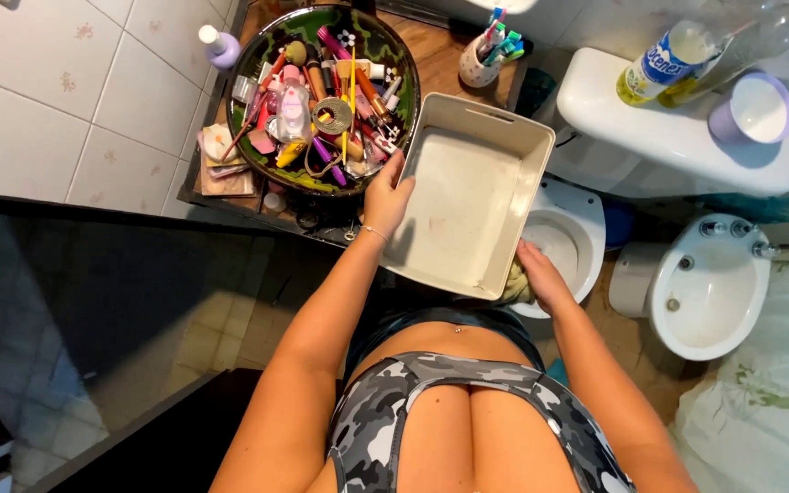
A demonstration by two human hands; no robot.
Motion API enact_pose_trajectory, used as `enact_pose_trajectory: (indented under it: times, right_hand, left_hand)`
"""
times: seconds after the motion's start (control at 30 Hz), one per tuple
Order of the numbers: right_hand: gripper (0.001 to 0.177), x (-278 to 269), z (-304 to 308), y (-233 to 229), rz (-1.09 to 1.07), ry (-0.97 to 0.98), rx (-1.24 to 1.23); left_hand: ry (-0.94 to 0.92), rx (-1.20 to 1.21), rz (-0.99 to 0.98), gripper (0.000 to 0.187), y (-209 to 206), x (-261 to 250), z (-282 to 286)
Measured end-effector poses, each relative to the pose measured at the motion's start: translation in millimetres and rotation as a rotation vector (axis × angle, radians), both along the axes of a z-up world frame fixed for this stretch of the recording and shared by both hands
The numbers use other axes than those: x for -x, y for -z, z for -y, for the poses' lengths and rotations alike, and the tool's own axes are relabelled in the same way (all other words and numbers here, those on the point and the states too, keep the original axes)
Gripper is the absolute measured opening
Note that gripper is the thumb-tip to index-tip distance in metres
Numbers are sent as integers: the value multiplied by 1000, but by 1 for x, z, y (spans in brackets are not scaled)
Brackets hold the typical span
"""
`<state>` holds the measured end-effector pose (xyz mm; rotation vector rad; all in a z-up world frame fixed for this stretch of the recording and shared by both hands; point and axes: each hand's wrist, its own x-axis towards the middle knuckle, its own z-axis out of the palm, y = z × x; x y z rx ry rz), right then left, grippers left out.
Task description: The person wipes a rectangular tray with a cloth, then picks up makeup brushes and other cosmetic items from a bowl and places them into the tray. The person also handles a mascara tube and other makeup products.
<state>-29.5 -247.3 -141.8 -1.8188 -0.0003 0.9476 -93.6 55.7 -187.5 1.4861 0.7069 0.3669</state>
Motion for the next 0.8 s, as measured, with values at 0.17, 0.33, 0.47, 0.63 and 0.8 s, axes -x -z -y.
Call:
enact_pose_trajectory:
  times: [0.17,0.33,0.47,0.63,0.8]
  right_hand:
    - [38,-11,45,-3,156,88,8]
    - [33,3,76,-44,250,258,-189]
    - [30,7,73,-107,372,368,-527]
    - [42,5,78,-126,553,461,-490]
    - [113,35,78,-106,390,53,120]
  left_hand:
    - [20,-364,122,54,-67,40,12]
    - [344,-267,269,62,-97,52,83]
    - [981,-370,329,92,-111,15,140]
    - [1060,-261,109,18,-128,-13,159]
    - [1067,19,67,36,-107,-24,178]
